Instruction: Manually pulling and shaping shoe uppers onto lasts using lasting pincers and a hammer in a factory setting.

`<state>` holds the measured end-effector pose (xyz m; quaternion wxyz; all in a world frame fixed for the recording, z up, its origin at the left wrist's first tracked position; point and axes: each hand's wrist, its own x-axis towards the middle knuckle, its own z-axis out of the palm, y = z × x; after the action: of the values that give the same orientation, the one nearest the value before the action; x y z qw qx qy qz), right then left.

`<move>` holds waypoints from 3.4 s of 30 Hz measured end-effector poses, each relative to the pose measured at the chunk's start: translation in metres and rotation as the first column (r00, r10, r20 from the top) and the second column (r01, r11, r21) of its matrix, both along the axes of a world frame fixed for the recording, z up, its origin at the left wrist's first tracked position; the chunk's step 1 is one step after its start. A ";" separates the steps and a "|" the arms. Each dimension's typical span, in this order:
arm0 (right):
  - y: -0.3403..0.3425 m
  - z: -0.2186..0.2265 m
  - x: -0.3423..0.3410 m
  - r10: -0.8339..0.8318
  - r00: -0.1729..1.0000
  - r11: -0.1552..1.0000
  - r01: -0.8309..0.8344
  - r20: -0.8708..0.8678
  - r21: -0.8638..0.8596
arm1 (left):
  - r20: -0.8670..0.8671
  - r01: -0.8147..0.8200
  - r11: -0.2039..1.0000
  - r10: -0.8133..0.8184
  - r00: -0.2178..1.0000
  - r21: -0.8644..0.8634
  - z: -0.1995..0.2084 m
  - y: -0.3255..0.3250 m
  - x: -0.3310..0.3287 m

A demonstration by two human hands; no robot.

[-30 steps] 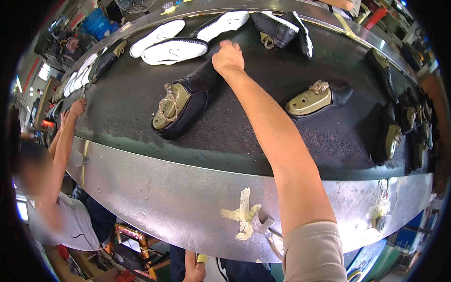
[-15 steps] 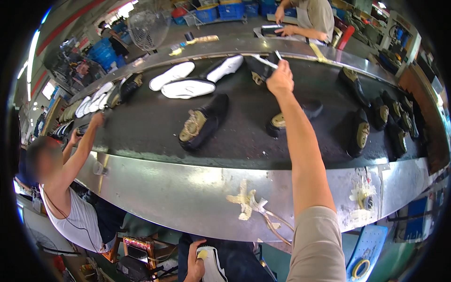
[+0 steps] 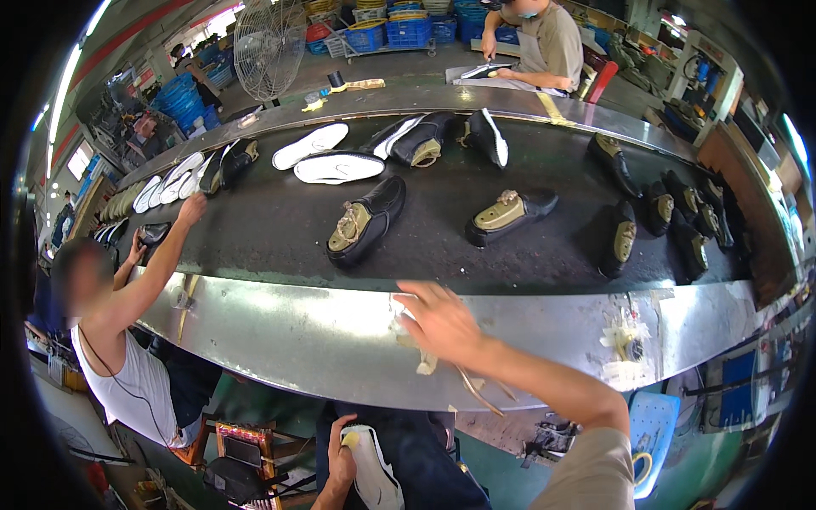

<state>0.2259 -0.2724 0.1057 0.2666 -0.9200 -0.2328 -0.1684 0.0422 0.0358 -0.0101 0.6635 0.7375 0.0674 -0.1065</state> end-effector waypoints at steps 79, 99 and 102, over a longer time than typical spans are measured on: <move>0.077 0.004 -0.250 0.091 0.393 0.861 -0.492 -0.915 -0.126 | -0.174 0.000 1.000 -0.003 0.985 -0.020 0.016 -0.022 -0.157; 0.088 -0.012 -0.215 0.094 0.400 0.932 -0.357 -0.912 -0.061 | -0.055 -0.088 0.995 0.091 0.994 0.054 0.006 0.001 -0.108; 0.084 -0.011 -0.191 0.195 0.494 0.908 -0.418 -0.847 -0.034 | -0.028 -0.044 0.999 0.044 0.999 0.018 -0.001 -0.005 -0.099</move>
<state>0.0352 -0.1883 0.0951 0.2589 -0.8567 -0.2587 0.3635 -0.0564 0.0313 -0.0107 0.6583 0.7399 0.0940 -0.1018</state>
